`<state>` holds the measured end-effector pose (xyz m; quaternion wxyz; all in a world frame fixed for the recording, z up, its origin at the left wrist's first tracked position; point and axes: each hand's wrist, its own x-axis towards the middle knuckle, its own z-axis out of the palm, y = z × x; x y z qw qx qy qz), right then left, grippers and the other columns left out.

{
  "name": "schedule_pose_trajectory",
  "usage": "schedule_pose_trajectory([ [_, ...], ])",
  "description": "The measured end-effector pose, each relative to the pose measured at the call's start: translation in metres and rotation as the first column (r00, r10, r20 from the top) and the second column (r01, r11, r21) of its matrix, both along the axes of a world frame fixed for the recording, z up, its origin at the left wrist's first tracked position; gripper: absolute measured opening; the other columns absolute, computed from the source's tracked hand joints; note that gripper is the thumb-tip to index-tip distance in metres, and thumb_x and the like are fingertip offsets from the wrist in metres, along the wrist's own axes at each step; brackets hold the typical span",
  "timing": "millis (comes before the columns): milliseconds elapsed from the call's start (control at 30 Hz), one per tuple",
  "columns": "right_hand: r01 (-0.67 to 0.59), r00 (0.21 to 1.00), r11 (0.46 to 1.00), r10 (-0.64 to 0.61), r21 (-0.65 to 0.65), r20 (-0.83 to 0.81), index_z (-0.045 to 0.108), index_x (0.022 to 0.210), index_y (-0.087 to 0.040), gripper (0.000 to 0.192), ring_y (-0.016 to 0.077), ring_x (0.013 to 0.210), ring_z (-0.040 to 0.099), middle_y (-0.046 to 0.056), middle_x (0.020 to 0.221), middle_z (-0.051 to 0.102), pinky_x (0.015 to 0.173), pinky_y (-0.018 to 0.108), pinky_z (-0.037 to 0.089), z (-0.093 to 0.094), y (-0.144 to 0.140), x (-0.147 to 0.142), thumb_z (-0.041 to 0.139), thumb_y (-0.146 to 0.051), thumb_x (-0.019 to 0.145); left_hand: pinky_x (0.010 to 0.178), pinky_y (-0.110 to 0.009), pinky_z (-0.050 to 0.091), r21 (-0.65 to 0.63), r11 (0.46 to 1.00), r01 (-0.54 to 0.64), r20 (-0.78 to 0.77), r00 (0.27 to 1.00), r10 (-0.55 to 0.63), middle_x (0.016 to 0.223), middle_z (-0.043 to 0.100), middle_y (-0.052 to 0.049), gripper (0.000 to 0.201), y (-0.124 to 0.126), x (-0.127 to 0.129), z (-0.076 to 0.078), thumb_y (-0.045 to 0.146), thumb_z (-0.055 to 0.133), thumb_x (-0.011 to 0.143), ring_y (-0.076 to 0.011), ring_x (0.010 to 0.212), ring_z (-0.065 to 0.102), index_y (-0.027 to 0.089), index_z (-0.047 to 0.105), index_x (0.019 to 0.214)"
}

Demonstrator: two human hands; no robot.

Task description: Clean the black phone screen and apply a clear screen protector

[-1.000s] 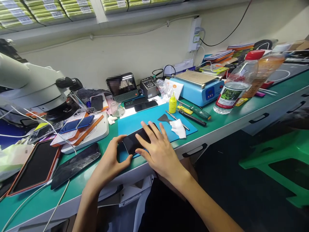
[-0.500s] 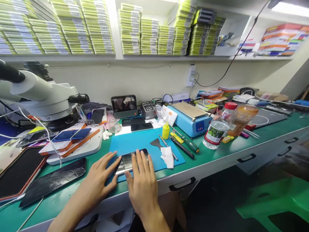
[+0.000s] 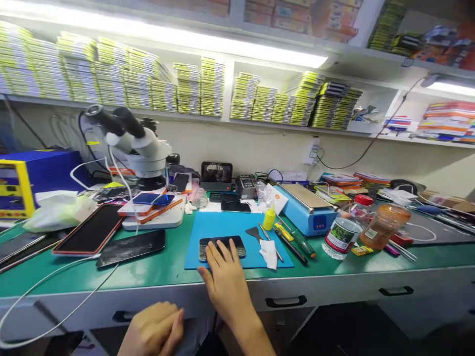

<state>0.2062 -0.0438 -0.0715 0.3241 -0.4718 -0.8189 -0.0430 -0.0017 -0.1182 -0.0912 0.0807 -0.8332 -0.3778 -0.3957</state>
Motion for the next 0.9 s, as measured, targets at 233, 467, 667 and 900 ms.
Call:
schedule_pose_trajectory([
  [233, -0.035, 0.995, 0.992, 0.046, -0.119, 0.085, 0.063, 0.152, -0.013, 0.054, 0.0371, 0.156, 0.049, 0.011, 0.159, 0.061, 0.134, 0.073, 0.022, 0.025, 0.019, -0.010, 0.038, -0.045, 0.117, 0.099, -0.040, 0.057, -0.239, 0.951, -0.194, 0.019, 0.979, 0.205, 0.121, 0.076, -0.009, 0.023, 0.067, -0.015, 0.031, 0.029, 0.055, 0.107, -0.0265, 0.115, 0.071, 0.020, 0.067, 0.125],
  [467, -0.055, 0.990, 0.984, 0.075, -0.168, 0.116, 0.064, 0.152, -0.018, 0.048, 0.0343, 0.158, 0.047, 0.005, 0.158, 0.062, 0.133, 0.077, 0.024, 0.030, -0.006, 0.013, 0.038, -0.041, 0.118, 0.111, -0.056, 0.050, -0.406, 0.895, -0.184, -0.044, 0.982, 0.182, 0.145, 0.065, -0.015, 0.065, 0.114, -0.005, 0.021, 0.050, 0.079, 0.091, -0.0387, 0.137, 0.059, 0.023, 0.060, 0.147],
  [667, -0.068, 0.992, 0.981, 0.086, -0.180, 0.090, 0.066, 0.149, -0.015, 0.049, 0.0343, 0.160, 0.043, 0.006, 0.159, 0.062, 0.137, 0.072, 0.015, 0.026, 0.023, -0.002, 0.039, -0.041, 0.117, 0.119, -0.060, 0.042, -0.493, 0.859, -0.137, -0.068, 0.991, 0.118, 0.154, 0.059, -0.011, 0.050, 0.131, 0.000, 0.028, 0.044, 0.077, 0.095, -0.0354, 0.146, 0.053, 0.028, 0.064, 0.140],
  [900, -0.175, 0.978, 0.980, 0.184, -0.091, 0.100, 0.064, 0.150, -0.016, 0.044, 0.0329, 0.157, 0.048, 0.002, 0.159, 0.063, 0.138, 0.066, 0.020, 0.022, 0.018, 0.017, 0.049, -0.038, 0.115, 0.123, -0.061, 0.038, -0.545, 0.825, -0.150, -0.068, 0.989, 0.135, 0.157, 0.056, -0.009, 0.055, 0.127, 0.000, 0.028, 0.047, 0.079, 0.094, -0.0351, 0.150, 0.049, 0.031, 0.060, 0.143],
])
